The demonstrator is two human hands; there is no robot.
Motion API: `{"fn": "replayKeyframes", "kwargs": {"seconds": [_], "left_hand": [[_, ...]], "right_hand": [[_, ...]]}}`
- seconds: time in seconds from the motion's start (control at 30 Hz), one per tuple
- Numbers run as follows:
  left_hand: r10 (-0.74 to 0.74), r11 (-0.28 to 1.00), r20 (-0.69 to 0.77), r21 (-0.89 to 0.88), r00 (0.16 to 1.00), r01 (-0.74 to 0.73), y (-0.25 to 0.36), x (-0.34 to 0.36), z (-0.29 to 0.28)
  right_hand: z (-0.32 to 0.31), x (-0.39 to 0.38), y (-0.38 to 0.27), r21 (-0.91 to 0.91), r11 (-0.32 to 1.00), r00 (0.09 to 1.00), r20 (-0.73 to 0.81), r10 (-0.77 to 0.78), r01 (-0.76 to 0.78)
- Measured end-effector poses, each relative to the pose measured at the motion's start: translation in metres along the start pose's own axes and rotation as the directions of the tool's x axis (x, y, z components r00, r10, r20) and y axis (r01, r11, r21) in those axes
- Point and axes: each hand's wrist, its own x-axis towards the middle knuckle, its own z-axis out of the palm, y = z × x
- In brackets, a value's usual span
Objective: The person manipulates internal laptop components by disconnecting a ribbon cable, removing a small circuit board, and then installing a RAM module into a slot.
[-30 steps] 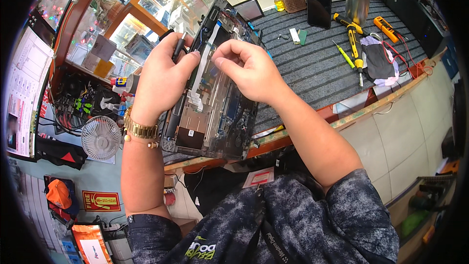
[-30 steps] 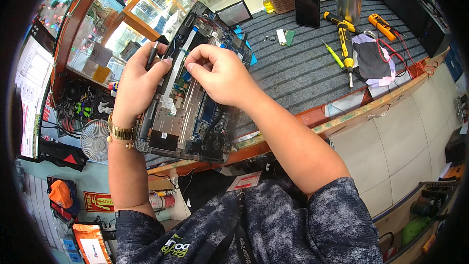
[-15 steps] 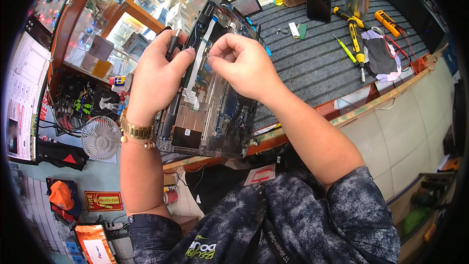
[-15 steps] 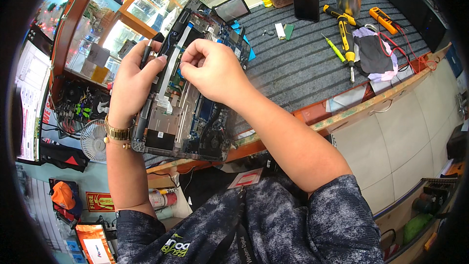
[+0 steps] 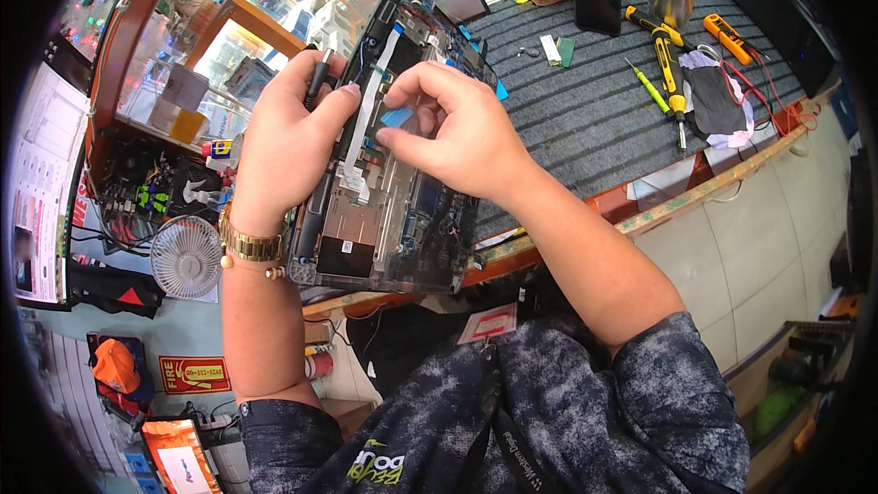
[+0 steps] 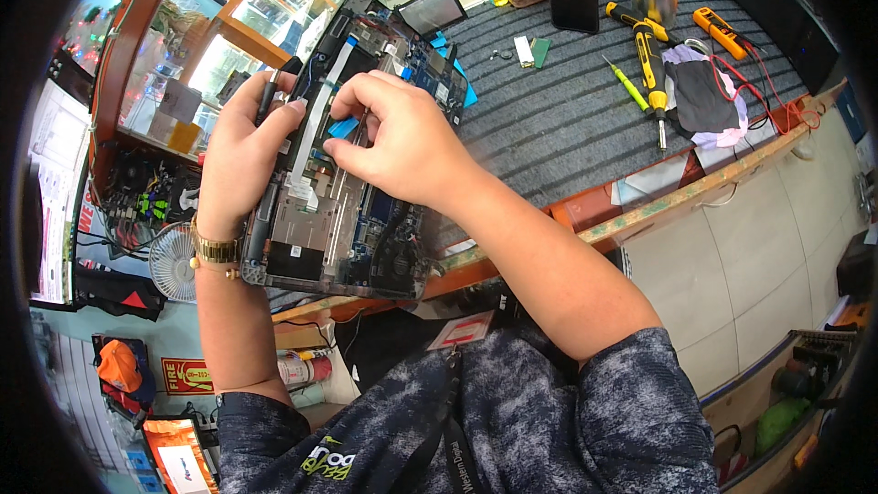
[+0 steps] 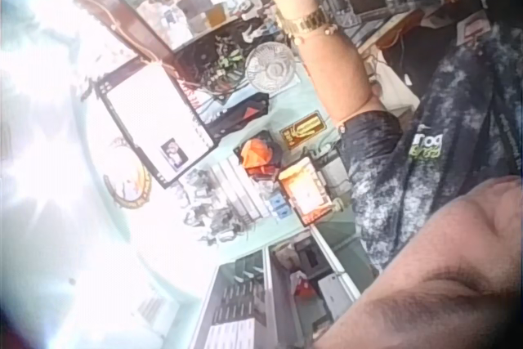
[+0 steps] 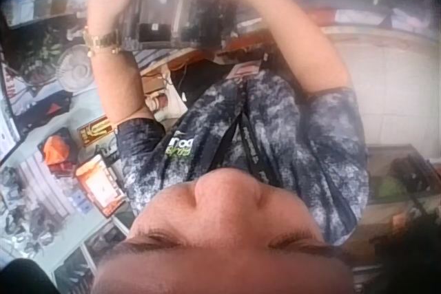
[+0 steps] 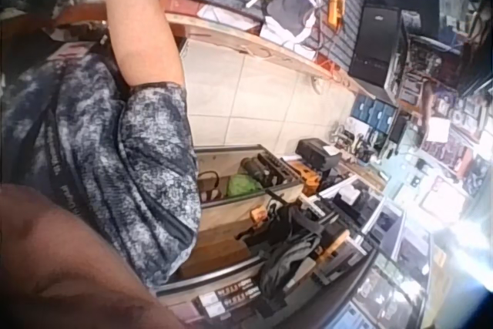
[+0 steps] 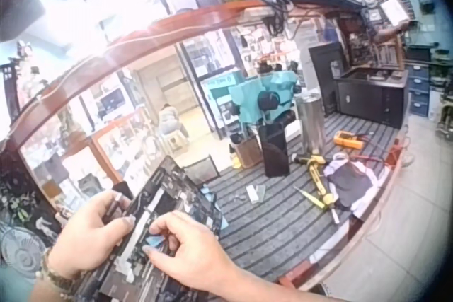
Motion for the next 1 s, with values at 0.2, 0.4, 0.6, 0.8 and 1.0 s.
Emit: {"fn": "replayKeyframes", "kwargs": {"seconds": [0.2,0.4,0.6,0.8,1.0], "left_hand": [[-0.005,1.000,0.041,0.022,0.999,0.004,0.002,-0.001,-0.002],[-0.004,0.997,0.030,0.072,1.000,0.001,0.006,-0.003,-0.002],[-0.027,0.996,0.027,0.089,0.999,0.024,0.005,-0.001,-0.002],[-0.011,0.997,0.037,0.070,0.999,0.008,0.003,0.000,-0.002],[-0.033,0.997,0.041,0.066,0.999,0.031,0.005,-0.001,-0.002]], "right_hand": [[0.002,-0.003,0.004,-0.104,0.973,0.978,-0.029,-0.209,0.205],[0.007,-0.007,0.007,-0.099,0.964,0.965,-0.067,-0.255,0.248],[0.010,-0.009,0.007,-0.036,0.979,0.975,-0.094,-0.203,0.200],[0.012,-0.008,0.006,-0.035,0.979,0.974,-0.100,-0.202,0.199],[0.010,-0.009,0.006,-0.046,0.982,0.979,-0.080,-0.188,0.185]]}}
